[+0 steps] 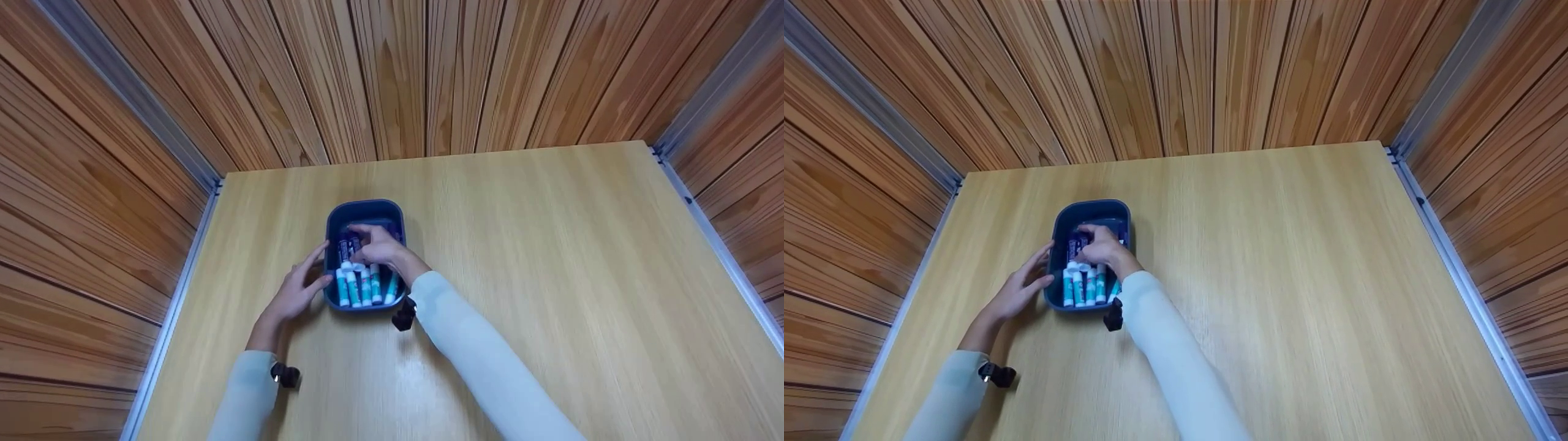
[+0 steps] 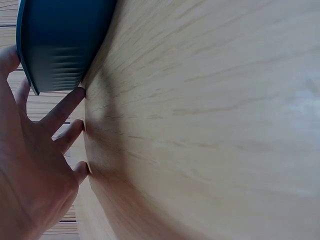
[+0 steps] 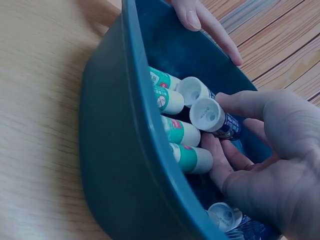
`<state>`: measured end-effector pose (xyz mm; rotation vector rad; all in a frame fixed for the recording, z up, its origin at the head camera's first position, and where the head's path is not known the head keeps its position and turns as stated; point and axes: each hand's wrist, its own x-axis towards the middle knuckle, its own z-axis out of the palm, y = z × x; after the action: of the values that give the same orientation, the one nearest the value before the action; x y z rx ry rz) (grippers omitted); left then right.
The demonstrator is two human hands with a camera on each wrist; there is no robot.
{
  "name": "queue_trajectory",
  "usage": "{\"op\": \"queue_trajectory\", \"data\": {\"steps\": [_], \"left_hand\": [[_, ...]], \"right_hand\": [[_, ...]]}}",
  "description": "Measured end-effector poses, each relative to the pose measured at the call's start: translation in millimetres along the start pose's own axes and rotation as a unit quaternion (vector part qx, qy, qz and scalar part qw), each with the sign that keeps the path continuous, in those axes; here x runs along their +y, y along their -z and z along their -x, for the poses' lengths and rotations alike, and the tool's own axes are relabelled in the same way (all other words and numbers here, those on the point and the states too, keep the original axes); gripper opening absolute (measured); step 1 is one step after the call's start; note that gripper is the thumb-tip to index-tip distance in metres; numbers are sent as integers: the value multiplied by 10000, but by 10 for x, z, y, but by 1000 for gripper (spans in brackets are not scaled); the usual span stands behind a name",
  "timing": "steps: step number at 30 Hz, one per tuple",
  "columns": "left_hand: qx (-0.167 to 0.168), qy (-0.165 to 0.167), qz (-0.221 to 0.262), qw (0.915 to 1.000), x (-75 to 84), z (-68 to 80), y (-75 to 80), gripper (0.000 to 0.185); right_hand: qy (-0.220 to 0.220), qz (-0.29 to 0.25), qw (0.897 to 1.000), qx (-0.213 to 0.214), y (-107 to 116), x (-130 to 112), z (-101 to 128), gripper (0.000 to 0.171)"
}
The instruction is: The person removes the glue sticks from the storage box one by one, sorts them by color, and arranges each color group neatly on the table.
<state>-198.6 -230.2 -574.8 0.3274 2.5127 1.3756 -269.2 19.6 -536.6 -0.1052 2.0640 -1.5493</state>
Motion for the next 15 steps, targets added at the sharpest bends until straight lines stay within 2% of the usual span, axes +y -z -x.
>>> {"op": "queue_trajectory", "data": {"steps": [5,15], "left_hand": [[9,60,9,10000,1,9,-14,72],[5,30,-37,10000,-13,-3,-7,71]], "right_hand": [[133,56,9999,11,-8,12,13,85],[80,54,9995,293,-14,-1,37,70]]}}
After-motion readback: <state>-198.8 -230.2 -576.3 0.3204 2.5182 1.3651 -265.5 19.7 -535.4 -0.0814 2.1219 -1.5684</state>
